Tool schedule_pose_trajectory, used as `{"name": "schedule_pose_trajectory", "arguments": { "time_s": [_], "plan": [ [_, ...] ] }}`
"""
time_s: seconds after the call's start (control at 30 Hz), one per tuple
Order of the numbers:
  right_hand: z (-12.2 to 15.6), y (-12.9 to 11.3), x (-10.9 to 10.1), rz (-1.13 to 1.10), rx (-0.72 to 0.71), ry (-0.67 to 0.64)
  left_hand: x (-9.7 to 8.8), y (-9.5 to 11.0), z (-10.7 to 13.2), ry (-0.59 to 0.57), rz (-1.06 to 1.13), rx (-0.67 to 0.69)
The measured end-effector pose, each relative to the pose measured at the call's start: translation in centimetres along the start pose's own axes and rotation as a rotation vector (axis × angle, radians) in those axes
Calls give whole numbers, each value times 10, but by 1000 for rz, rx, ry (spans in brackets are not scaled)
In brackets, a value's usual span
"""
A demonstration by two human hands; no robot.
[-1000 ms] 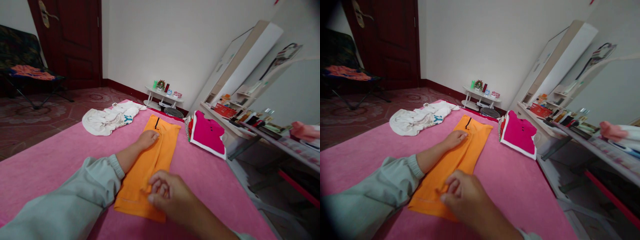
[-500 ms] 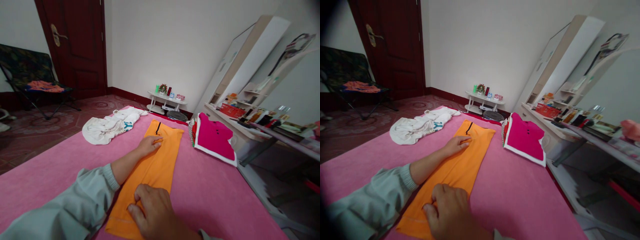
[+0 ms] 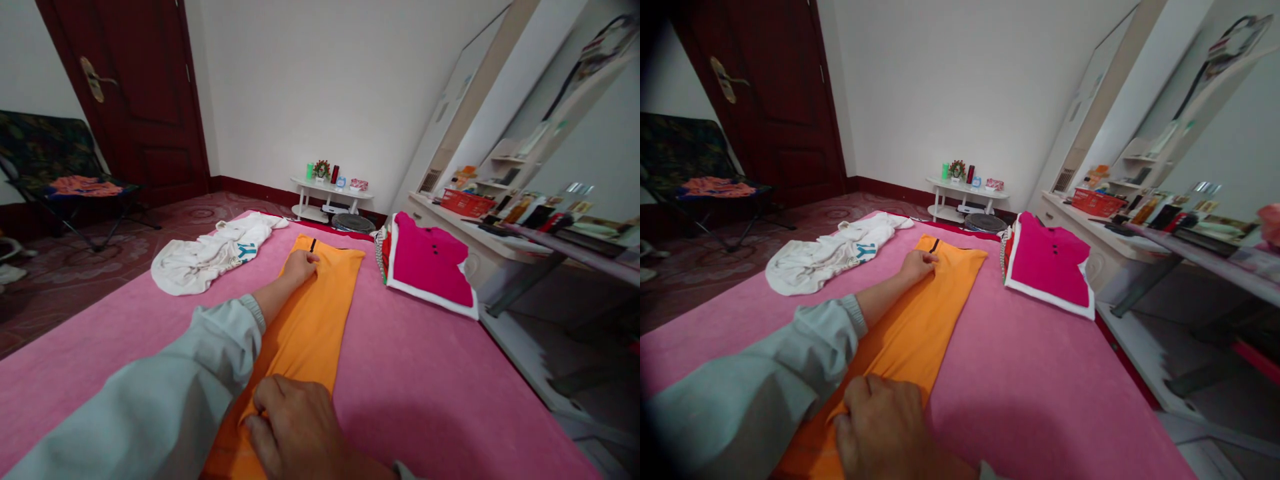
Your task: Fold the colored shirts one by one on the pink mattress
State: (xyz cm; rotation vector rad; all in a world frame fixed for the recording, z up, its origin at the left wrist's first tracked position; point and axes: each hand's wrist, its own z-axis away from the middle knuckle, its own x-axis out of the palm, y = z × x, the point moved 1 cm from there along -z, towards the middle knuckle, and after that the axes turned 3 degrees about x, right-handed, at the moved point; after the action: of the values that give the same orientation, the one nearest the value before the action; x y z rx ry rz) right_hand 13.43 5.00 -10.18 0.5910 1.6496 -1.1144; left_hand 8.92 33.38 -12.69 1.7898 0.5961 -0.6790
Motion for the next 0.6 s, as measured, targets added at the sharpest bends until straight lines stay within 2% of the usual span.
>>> {"name": "schedule_pose_trajectory", "arguments": {
  "time_s": [0.1,0.2,0.37,0.43,0.5,0.6],
  "plan": [
    [1,1,5,-31,-62,42,0,-7,0,71,-10,-6],
    [3,1,9,-53,-60,63,-3,-8,1,75,-36,22],
    [6,5,11,-109,-21,85,-16,15,20,93,-92,170],
    [7,7,10,-138,-36,89,-20,25,35,30,-150,320],
    [7,8,8,-158,-81,91,-22,30,51,-114,-235,453],
    [9,5,-1,-200,-250,28,-19,26,69,-287,-324,433]
  ]
}}
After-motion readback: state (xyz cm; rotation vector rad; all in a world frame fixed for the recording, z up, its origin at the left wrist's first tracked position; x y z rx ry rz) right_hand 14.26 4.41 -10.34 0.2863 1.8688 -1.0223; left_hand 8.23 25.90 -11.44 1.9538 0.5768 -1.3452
